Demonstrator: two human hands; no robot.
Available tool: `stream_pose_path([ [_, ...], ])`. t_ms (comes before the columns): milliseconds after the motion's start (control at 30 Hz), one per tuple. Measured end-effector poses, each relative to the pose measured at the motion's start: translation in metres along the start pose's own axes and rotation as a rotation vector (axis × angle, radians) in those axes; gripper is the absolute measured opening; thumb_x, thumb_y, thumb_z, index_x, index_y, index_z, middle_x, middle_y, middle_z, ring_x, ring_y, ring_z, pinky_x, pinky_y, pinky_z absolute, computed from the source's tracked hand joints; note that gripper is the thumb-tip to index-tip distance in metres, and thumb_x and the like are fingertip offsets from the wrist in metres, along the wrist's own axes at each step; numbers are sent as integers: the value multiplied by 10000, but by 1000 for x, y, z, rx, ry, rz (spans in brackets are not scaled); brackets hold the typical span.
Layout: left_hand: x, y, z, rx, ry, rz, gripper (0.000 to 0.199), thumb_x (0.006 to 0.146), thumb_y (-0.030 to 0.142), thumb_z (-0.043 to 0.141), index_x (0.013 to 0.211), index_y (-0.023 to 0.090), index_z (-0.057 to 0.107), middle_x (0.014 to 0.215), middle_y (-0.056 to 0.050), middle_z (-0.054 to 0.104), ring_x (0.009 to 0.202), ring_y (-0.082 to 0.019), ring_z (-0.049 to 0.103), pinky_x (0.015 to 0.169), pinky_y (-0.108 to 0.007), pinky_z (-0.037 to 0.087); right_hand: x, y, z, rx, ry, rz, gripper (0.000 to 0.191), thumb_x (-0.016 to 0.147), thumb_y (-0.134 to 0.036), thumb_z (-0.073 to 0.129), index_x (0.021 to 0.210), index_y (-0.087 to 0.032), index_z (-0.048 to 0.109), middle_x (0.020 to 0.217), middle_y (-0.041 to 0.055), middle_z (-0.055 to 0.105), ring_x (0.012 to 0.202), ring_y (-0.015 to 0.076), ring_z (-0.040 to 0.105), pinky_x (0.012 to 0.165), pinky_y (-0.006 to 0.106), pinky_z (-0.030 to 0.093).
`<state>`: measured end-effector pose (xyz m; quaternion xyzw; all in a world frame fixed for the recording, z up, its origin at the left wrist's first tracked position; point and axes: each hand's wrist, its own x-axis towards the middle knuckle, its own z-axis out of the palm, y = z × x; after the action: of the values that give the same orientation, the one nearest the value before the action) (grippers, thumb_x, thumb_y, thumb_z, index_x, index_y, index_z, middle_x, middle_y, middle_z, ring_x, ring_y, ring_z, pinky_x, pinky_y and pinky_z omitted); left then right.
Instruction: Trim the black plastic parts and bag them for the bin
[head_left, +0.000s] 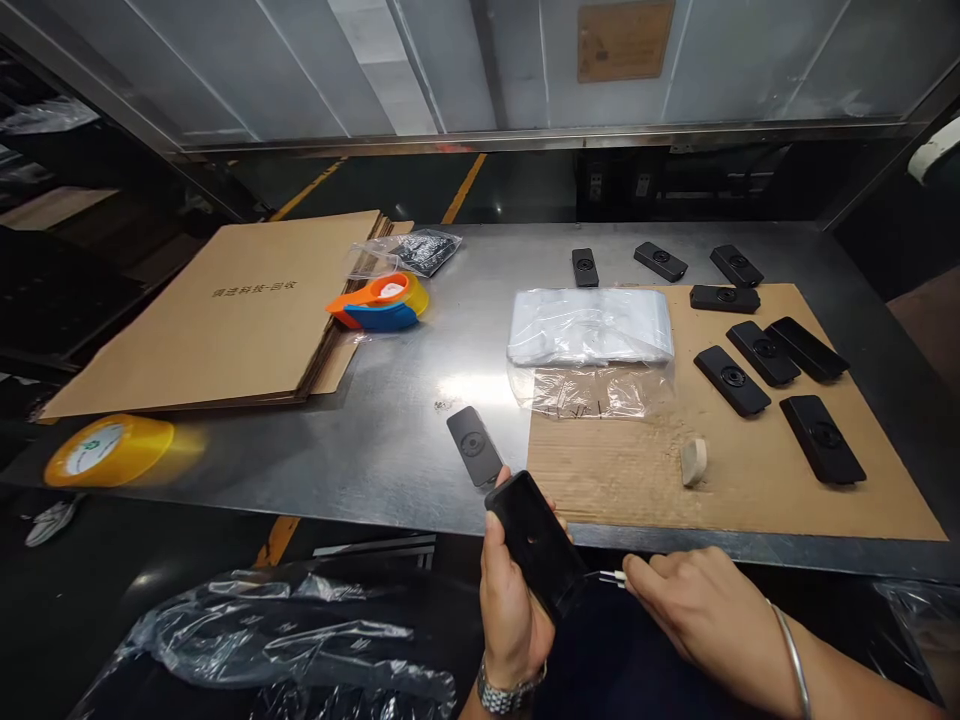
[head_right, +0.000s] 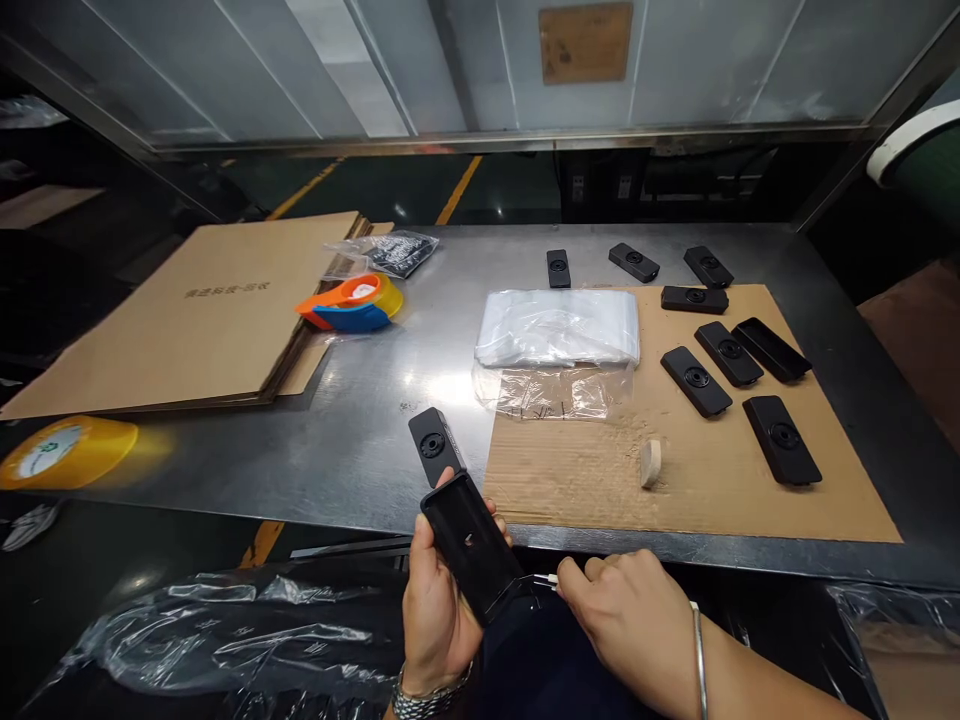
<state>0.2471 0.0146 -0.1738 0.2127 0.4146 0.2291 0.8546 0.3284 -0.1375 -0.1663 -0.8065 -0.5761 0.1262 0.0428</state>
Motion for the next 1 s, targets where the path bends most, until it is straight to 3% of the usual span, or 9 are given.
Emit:
stream_pose_path([
  [200, -1, -8, -5, 66, -9, 101, 553, 806, 509, 458, 1315, 338, 325, 883, -53, 635, 766, -166, 601, 680, -281, 516, -2, 4, 8, 189, -72, 108, 270, 938, -262, 289, 752, -199, 474, 565, -13, 540, 505, 146, 506, 494, 256, 226],
  [267, 0, -8, -7, 80, -29, 109, 577, 799, 520, 463, 1324, 337, 306, 880, -58, 642, 743, -166, 602, 675, -289, 519, -1, 7, 12, 539, -218, 151, 350, 949, -336, 240, 769, -188, 500, 531, -23, 492, 479, 119, 475, 486, 230, 288],
  [400, 5, -4, -5, 38, -83, 55, 532, 818, 489, 451, 1314, 352, 316, 864, -54, 639, 707, -158, 599, 639, -295, 524, -1, 9, 20, 1423, -715, 165, 474, 906, -517, 249, 866, -148, 544, 476, -60, 424, 331, 56, 324, 353, 165, 264],
  [467, 9, -2, -3, 0, -126, -47, 471, 838, 436, 446, 1291, 339, 362, 839, -45, 634, 687, -153, 598, 627, -305, 525, -2, 9, 18, 1546, -634, 155, 453, 870, -550, 336, 864, -140, 528, 520, -56, 430, 375, 53, 342, 366, 161, 270],
  [567, 14, -2, -2, -58, -172, -314, 356, 844, 401, 450, 1111, 193, 562, 800, -59, 643, 654, -163, 609, 609, -316, 531, 2, 9, 4, 1258, -174, 151, 312, 861, -456, 441, 783, -158, 490, 609, -48, 411, 531, 71, 375, 502, 190, 317],
  [633, 16, -5, -2, -68, -207, -509, 401, 839, 430, 440, 899, 83, 631, 740, -94, 653, 628, -183, 620, 587, -314, 533, 6, 9, -5, 983, 39, 109, 261, 884, -368, 431, 725, -166, 472, 640, -40, 410, 587, 83, 373, 558, 212, 305],
  [700, 15, -9, -2, -71, -235, -630, 442, 839, 442, 431, 800, 51, 634, 692, -113, 658, 620, -195, 631, 590, -307, 532, 11, 8, -9, 798, 94, 15, 247, 904, -331, 401, 727, -175, 472, 647, -35, 440, 586, 89, 384, 557, 224, 294],
  [800, 12, -16, 0, -83, -214, -687, 406, 856, 405, 417, 818, 64, 634, 661, -93, 661, 624, -187, 637, 641, -301, 524, 16, 3, -2, 603, 94, -117, 288, 897, -412, 405, 730, -188, 474, 650, -29, 503, 569, 100, 427, 529, 242, 277],
  [1000, 4, -24, 2, -29, -200, -707, 429, 864, 404, 401, 784, 50, 630, 672, -102, 658, 630, -183, 633, 685, -286, 504, 17, -8, 15, 419, 80, -100, 381, 806, -541, 504, 659, -192, 460, 589, -34, 558, 506, 114, 489, 466, 274, 203],
])
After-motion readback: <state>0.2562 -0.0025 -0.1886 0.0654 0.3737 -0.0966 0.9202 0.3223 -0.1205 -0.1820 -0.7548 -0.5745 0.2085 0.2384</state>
